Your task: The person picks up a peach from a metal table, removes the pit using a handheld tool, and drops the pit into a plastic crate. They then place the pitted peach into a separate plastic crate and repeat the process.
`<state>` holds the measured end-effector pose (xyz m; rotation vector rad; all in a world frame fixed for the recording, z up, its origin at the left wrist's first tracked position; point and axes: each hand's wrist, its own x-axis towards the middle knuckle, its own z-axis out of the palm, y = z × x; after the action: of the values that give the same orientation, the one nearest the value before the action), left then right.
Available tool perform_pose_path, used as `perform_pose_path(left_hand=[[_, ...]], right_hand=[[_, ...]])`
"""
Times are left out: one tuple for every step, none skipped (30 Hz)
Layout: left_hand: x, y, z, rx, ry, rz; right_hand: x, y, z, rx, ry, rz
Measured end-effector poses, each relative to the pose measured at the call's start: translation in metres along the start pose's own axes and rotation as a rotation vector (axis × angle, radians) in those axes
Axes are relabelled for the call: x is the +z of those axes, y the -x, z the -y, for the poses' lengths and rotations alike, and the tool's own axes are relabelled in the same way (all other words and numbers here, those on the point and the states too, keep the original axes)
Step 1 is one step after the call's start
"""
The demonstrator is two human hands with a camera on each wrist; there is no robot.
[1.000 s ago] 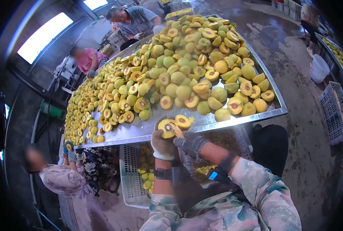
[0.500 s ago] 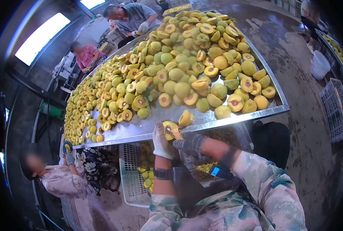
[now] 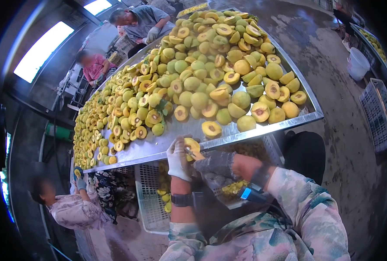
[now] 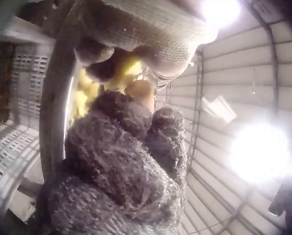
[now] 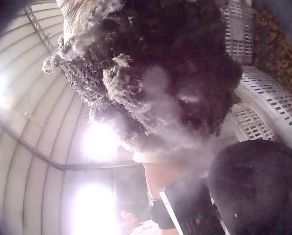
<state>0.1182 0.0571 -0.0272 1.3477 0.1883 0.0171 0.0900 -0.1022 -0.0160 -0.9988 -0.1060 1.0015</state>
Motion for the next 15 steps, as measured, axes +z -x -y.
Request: perform_pose_path(left_hand=[[0.002,0.004,-0.006,-0.018,-0.031,0.033],[0.006,0.010,-0.012,-0.018,-0.032,0.034],[0.010,0.016,-0.017,0.013,-0.022,0.068],[0.013,0.024,-0.020,0.043,-0.011,0.099],[0.014,0.030,-0.023,0.043,-0.009,0.095],[0.014,0.036,-0.025,0.065,0.065,0.147],[0.013,0.040,-0.025,0.086,0.139,0.200],[0.011,0.041,-0.023,0.086,0.139,0.196],[0.009,0.043,-0.019,0.067,0.149,0.183],[0.007,0.045,-0.017,0.049,0.159,0.171],[0.009,0.048,-0.014,0.056,0.136,0.095],[0.009,0.051,-0.018,0.053,0.136,0.094],[0.010,0.055,-0.025,0.032,0.124,0.153],[0.013,0.058,-0.031,0.016,0.112,0.215],[0.017,0.061,-0.037,0.015,0.115,0.218]], right_hand=[[0.002,0.006,-0.001,0.005,-0.129,0.016],[0.003,0.011,-0.003,0.010,-0.257,0.032],[0.005,0.017,-0.006,0.033,-0.354,0.060],[0.006,0.021,-0.011,0.058,-0.452,0.088],[0.008,0.024,-0.018,0.062,-0.451,0.089],[0.010,0.026,-0.025,0.075,-0.520,0.128],[0.011,0.027,-0.030,0.086,-0.591,0.167],[0.013,0.030,-0.033,0.090,-0.591,0.169],[0.017,0.034,-0.035,0.071,-0.584,0.182],[0.021,0.038,-0.035,0.050,-0.576,0.197],[0.027,0.040,-0.031,0.042,-0.417,0.087],[0.029,0.042,-0.028,0.045,-0.420,0.086],[0.030,0.044,-0.025,0.054,-0.312,0.037],[0.031,0.047,-0.022,0.058,-0.202,-0.012],[0.035,0.056,-0.019,0.058,-0.201,-0.016]])
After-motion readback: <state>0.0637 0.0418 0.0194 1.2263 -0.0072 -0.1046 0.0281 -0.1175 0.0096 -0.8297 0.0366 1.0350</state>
